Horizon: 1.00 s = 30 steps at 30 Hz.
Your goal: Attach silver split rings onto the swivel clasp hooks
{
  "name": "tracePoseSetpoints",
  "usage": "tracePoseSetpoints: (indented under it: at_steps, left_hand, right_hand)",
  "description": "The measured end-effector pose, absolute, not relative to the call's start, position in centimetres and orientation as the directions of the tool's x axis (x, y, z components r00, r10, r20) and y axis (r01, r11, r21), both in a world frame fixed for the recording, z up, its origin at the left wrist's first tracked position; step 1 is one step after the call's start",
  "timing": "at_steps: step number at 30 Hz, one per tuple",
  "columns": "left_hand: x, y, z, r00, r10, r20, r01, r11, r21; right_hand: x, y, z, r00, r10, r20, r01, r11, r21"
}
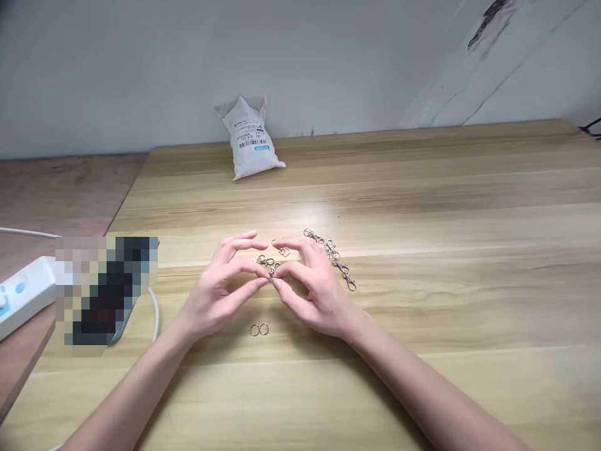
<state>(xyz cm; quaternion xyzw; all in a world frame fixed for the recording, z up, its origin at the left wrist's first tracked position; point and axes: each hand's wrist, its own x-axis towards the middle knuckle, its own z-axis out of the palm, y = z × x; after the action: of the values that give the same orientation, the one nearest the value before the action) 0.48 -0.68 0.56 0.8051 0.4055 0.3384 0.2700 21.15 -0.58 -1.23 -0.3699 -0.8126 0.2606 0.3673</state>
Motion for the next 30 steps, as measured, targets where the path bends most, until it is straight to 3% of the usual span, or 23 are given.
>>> tracePoseSetpoints:
  at_steps: [4, 7, 11, 15, 18, 22, 25, 30]
  left_hand:
    - [0.8, -1.0, 1.2, 0.405, 0.848, 0.342, 0.381, -0.497, 0.780]
    - [0.6, -0.7, 0.8, 0.389, 0.842, 0.374, 0.428, -0.525, 0.736]
    - [-0.7, 0.4, -0.3, 0.337, 0.862, 0.378, 0.606, -0.506, 0.614]
    - [-1.7, 1.2, -1.4, 0.301, 0.906, 0.299, 0.676, -0.424, 0.603]
    - [-1.7, 1.2, -1.7, 0.307, 0.914, 0.264, 0.693, -0.405, 0.596]
    - [-0.9, 0.8, -1.7, 0.292, 0.906, 0.305, 0.667, -0.422, 0.614]
    - [-0.2, 0.4, -1.7, 0.372, 0.872, 0.317, 0.675, -0.489, 0.553]
    - [0.5, 0.0, -2.1, 0.484, 0.821, 0.304, 0.689, -0.571, 0.445]
  right_hand:
    - [20.7, -0.8, -1.0, -0.510, 0.799, 0.317, 0.265, 0.497, -0.826]
    - [21.3, -0.3, -0.9, -0.480, 0.811, 0.334, 0.332, 0.521, -0.786]
    - [23.4, 1.2, -1.1, -0.299, 0.824, 0.482, 0.506, 0.565, -0.652]
    - [25.2, 2.8, -1.8, -0.055, 0.863, 0.503, 0.603, 0.430, -0.672]
    - [25.7, 3.6, -2.5, -0.023, 0.922, 0.386, 0.493, 0.347, -0.798]
    - [25.1, 3.4, -2.7, -0.114, 0.965, 0.236, 0.313, 0.260, -0.914]
    - [24.2, 2.5, -2.3, -0.255, 0.953, 0.161, 0.267, 0.230, -0.936]
    - [23.1, 1.5, -1.9, -0.399, 0.902, 0.165, 0.201, 0.261, -0.944]
